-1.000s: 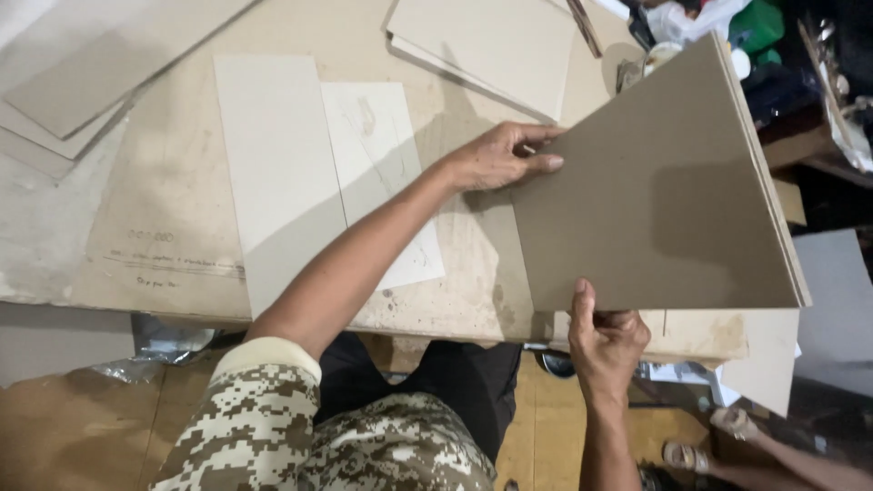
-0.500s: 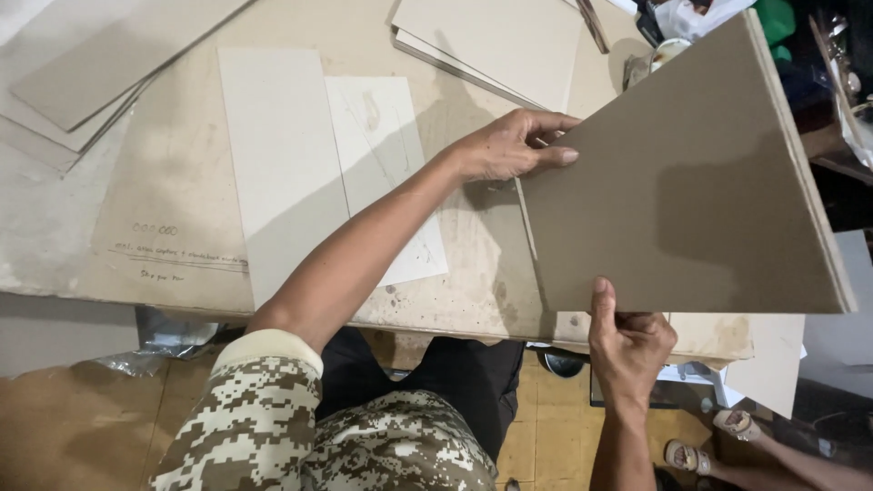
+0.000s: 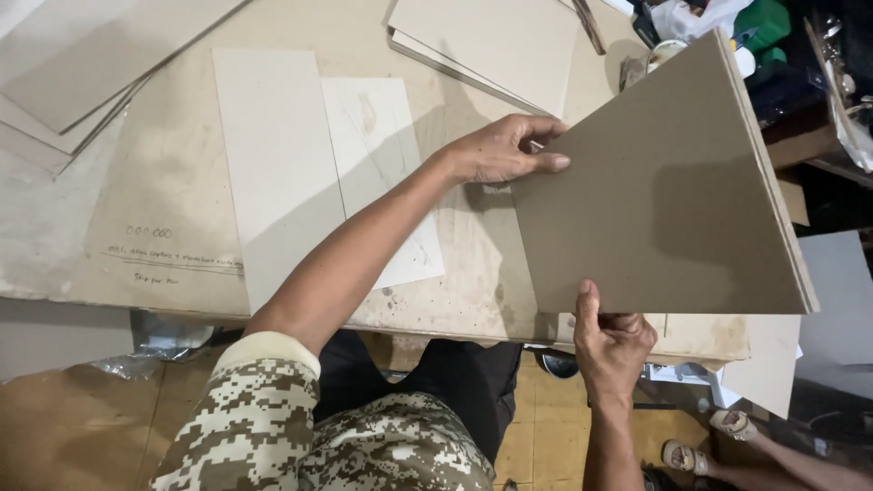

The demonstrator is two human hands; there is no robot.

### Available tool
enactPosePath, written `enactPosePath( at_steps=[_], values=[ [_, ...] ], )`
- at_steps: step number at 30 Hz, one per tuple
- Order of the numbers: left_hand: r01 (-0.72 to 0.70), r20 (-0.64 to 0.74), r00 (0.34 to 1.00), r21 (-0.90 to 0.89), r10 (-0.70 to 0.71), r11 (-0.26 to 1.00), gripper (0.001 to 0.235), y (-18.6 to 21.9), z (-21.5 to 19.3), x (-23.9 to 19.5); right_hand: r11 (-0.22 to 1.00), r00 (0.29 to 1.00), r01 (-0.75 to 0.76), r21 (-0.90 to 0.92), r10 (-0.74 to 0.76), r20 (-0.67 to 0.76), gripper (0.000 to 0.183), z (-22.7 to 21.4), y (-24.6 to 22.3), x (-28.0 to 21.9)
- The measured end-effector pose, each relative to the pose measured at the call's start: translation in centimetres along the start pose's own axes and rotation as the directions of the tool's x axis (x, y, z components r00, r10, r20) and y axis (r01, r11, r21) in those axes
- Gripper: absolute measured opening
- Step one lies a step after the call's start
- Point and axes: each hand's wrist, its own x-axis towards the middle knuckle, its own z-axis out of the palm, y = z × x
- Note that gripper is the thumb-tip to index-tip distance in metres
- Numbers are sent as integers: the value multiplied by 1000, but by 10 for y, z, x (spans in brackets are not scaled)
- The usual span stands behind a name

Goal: The person is organizing and cutting cardboard sheets into smaller pieces using a utility knife on a workbench.

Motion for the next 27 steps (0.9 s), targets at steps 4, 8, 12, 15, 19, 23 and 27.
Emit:
enactPosePath(
  at_steps=[4, 8, 12, 15, 19, 23, 27],
  values=[
    [-57, 12, 998, 23, 56, 998, 85, -1, 1, 7, 994, 994, 105, -7, -105, 40, 62, -4, 11, 3],
    [-38, 31, 999, -22, 39, 999, 80, 0, -1, 9, 984, 943, -178, -13, 175, 282, 59, -30, -8, 14],
    [-85, 54, 994, -81, 90, 993, 55, 9, -1, 3, 990, 979, 128, 65, -136, 153, 62, -40, -8, 22],
    [-72, 52, 996, -39, 74, 997, 60, 17, -3, 4, 988, 990, 102, -115, -89, 111, 66, -39, 1, 24],
    [-92, 61, 994, -9, 92, 996, 62, 18, -1, 5, 977, 979, 182, -110, -169, 116, 65, -44, 9, 25],
    [-49, 21, 999, 117, 47, 992, 86, 4, 0, 4, 973, 983, 171, -156, -156, 100, 62, -38, 3, 22],
    [-24, 38, 999, -24, 24, 999, 85, -2, 1, 8, 974, 975, 213, -72, -207, 81, 55, -33, 17, 21]
  ],
)
